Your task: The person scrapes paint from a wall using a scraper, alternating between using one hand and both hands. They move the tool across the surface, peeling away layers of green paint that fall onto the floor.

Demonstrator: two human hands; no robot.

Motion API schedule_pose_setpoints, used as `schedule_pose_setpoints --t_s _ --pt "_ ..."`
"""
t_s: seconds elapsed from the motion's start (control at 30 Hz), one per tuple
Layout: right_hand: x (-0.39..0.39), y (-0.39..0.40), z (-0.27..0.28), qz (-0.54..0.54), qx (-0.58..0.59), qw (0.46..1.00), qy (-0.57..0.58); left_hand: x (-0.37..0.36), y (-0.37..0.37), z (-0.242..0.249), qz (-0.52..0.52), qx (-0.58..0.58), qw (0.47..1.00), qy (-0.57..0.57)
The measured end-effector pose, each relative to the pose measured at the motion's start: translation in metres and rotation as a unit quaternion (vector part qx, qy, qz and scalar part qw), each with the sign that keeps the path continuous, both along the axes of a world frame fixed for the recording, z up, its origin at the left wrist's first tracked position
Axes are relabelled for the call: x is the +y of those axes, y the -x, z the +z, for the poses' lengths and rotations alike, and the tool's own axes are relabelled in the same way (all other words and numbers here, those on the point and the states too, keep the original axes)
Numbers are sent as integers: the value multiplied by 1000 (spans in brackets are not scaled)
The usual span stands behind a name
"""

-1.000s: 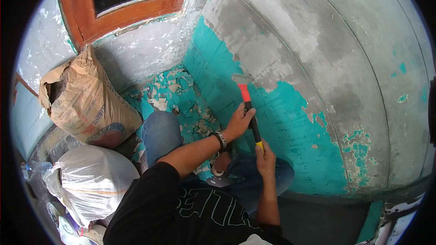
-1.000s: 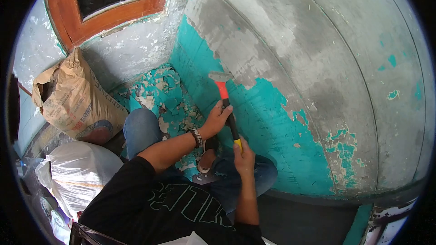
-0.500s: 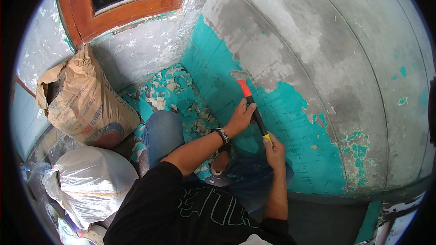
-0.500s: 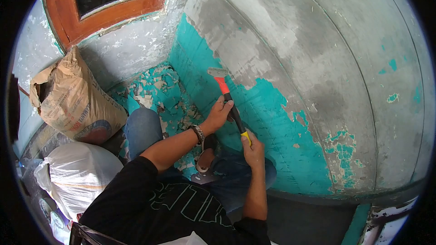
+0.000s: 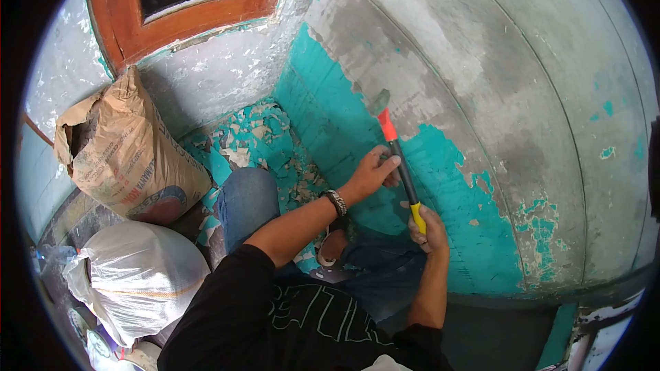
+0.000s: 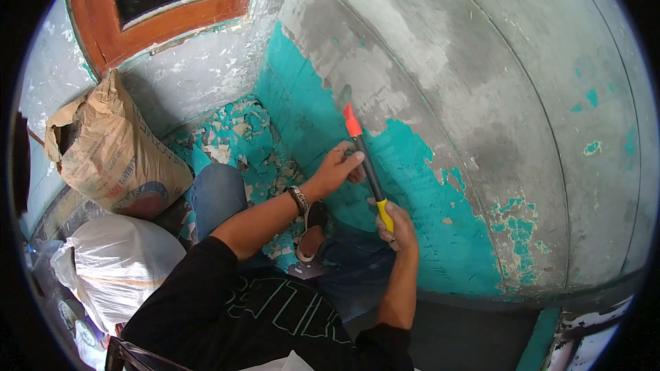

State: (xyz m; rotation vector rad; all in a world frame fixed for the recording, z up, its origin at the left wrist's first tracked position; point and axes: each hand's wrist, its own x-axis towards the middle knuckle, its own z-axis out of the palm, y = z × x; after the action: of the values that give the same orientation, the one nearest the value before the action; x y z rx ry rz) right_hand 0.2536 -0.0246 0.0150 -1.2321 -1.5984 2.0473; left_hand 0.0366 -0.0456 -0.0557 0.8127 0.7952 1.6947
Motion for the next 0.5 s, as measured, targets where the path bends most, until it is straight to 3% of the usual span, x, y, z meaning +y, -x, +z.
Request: schedule_pose_setpoints --t_s 0.17,0.23,0.5 --pt "-16 3 -15 -34 -12 996 -86 4 -7 -10 -19 35 999 -22" --pt "-16 4 -28 -25 -57 972 -227 5 -8 -14 2 42 999 -23" --pt "-9 11 -26 -25 -123 934 -334 6 -11 -12 -3 -16 1000 -10"
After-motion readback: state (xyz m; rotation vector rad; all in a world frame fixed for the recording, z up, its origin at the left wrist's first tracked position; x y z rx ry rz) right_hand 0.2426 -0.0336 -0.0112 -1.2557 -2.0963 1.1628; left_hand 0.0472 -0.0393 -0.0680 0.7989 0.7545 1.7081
